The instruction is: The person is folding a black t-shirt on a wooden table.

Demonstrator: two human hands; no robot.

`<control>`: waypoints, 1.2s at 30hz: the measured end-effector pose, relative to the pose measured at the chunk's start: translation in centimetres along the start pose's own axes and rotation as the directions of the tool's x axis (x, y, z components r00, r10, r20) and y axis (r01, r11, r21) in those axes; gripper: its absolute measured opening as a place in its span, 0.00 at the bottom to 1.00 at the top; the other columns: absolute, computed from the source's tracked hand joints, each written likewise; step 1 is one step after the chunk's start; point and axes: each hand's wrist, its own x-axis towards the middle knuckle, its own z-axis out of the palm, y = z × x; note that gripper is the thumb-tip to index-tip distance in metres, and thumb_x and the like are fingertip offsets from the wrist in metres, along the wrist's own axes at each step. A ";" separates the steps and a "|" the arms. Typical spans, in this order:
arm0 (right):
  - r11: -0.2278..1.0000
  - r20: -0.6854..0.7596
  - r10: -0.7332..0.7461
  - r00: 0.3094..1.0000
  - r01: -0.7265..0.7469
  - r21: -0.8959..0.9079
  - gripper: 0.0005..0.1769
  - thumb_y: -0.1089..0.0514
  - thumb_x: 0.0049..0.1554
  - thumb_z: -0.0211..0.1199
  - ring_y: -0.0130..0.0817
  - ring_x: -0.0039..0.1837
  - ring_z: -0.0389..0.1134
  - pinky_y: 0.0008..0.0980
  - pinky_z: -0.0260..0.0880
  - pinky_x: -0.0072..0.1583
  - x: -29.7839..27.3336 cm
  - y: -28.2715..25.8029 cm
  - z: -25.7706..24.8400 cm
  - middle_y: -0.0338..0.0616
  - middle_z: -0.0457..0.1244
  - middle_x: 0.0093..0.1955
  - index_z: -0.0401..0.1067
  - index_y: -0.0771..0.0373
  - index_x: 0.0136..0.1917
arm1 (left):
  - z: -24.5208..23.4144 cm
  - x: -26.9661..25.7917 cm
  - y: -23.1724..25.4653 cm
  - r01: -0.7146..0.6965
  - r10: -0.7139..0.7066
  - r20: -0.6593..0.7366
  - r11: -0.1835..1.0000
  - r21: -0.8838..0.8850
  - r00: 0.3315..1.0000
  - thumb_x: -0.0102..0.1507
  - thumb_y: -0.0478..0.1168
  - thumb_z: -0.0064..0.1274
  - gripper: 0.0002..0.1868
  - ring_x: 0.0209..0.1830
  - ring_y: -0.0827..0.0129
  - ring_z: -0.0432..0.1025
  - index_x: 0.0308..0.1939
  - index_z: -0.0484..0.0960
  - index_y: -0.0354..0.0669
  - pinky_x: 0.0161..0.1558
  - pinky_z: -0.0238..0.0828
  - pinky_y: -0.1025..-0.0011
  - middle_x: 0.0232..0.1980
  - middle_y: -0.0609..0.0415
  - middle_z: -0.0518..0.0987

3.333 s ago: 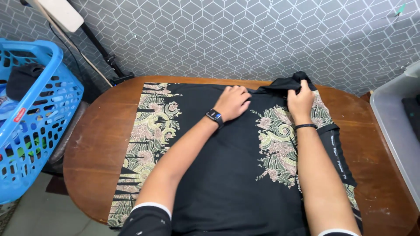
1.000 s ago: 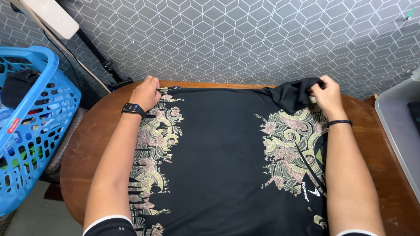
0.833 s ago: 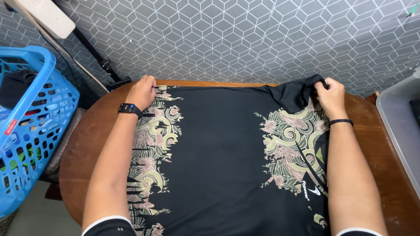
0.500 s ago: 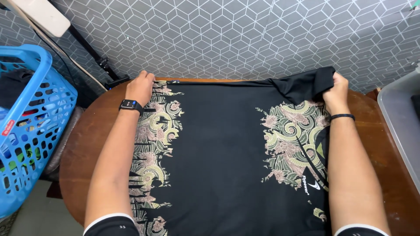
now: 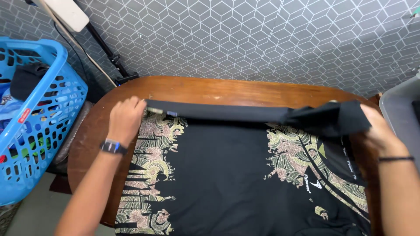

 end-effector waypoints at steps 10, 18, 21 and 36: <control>0.972 -0.010 0.233 0.972 -0.234 -0.017 0.15 0.62 0.66 0.53 0.33 0.54 0.69 0.35 0.69 0.57 -8.1 2.4 -2.9 0.47 0.69 0.58 0.72 0.72 0.62 | -4.9 -5.9 1.5 -0.103 0.101 0.030 0.992 0.076 0.994 0.60 0.34 0.51 0.06 0.41 0.65 0.73 0.42 0.79 0.45 0.44 0.67 0.66 0.38 0.57 0.74; 0.953 -0.018 0.301 0.953 -0.301 0.019 0.17 0.62 0.64 0.53 0.34 0.54 0.70 0.36 0.70 0.56 -10.0 2.5 -2.0 0.48 0.69 0.57 0.72 0.72 0.63 | -5.3 -7.3 1.3 -0.198 0.166 0.237 0.974 0.114 0.957 0.58 0.34 0.51 0.05 0.42 0.68 0.74 0.37 0.76 0.47 0.46 0.67 0.67 0.35 0.58 0.73; 0.938 -0.002 0.346 0.938 -0.346 -0.003 0.17 0.60 0.66 0.54 0.33 0.52 0.70 0.36 0.70 0.54 -10.5 2.8 -1.8 0.48 0.70 0.56 0.72 0.72 0.63 | -4.7 -8.4 1.8 -0.206 0.153 0.328 0.970 0.132 0.932 0.58 0.34 0.51 0.06 0.44 0.68 0.74 0.38 0.76 0.48 0.47 0.68 0.67 0.37 0.58 0.75; 0.952 0.081 0.154 0.985 -0.126 -0.278 0.12 0.67 0.57 0.59 0.30 0.62 0.67 0.33 0.66 0.65 -13.6 -2.2 6.7 0.44 0.68 0.66 0.75 0.69 0.54 | 6.1 7.6 29.0 -0.575 0.582 -0.249 0.483 -0.661 0.774 0.69 0.44 0.53 0.13 0.71 0.53 0.67 0.53 0.78 0.43 0.74 0.59 0.53 0.66 0.45 0.74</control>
